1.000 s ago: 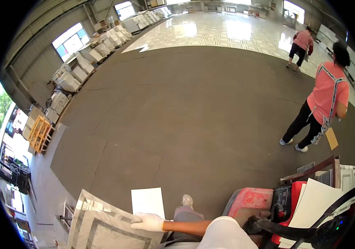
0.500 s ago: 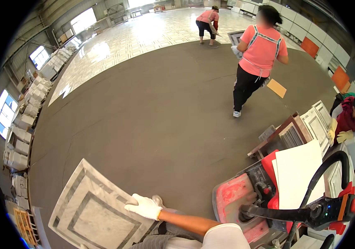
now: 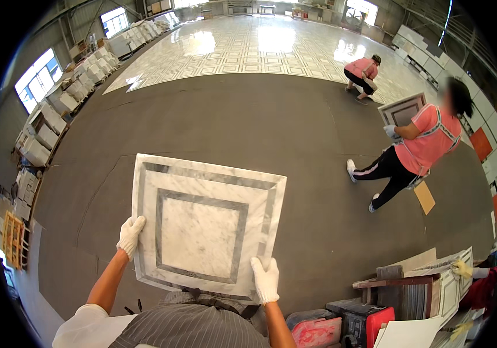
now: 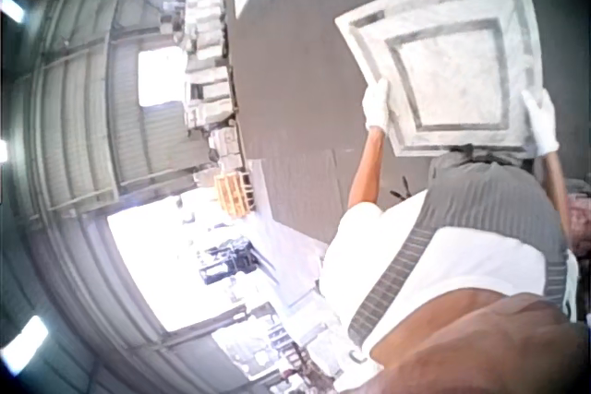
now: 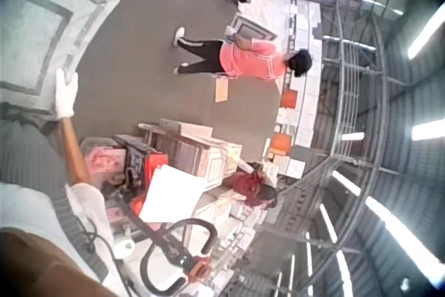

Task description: The person picks up square tiles from a pallet and places them onto the floor in a grid pattern. The person handles the tiles one at a time, aligning them with previously laid tiles to form a continuous tiled surface.

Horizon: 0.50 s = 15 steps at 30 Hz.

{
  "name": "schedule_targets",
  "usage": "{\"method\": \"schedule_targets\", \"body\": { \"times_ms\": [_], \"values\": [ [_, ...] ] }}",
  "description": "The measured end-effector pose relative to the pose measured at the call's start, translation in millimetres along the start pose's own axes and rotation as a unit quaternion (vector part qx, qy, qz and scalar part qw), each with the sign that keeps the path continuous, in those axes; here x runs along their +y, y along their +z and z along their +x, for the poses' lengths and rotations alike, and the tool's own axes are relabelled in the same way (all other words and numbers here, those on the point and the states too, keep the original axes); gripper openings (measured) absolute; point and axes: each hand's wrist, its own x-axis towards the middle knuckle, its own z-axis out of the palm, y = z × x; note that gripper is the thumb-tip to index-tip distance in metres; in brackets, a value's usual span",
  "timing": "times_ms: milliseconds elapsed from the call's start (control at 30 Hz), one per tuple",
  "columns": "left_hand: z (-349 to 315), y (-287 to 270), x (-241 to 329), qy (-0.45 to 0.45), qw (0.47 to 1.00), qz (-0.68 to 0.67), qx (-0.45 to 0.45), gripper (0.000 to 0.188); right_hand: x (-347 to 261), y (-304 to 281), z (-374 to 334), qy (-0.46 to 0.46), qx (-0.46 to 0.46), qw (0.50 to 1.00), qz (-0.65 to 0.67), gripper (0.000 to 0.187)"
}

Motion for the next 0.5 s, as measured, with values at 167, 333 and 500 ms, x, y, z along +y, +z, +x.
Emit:
{"method": "schedule_targets", "body": {
  "times_ms": [167,333,500],
  "values": [
    [56,61,47,0.026,0.999,0.005,-0.039,0.034,-30,-15,49,0.024,0.036,0.999,0.015,0.031],
    [53,153,101,0.024,0.999,-0.047,-0.011,0.035,-86,-92,145,-0.004,0.005,1.0,-0.021,0.032],
    [86,274,176,0.012,0.992,-0.115,0.042,0.037,-164,-149,312,-0.031,-0.07,0.995,-0.059,0.033]
  ]
}}
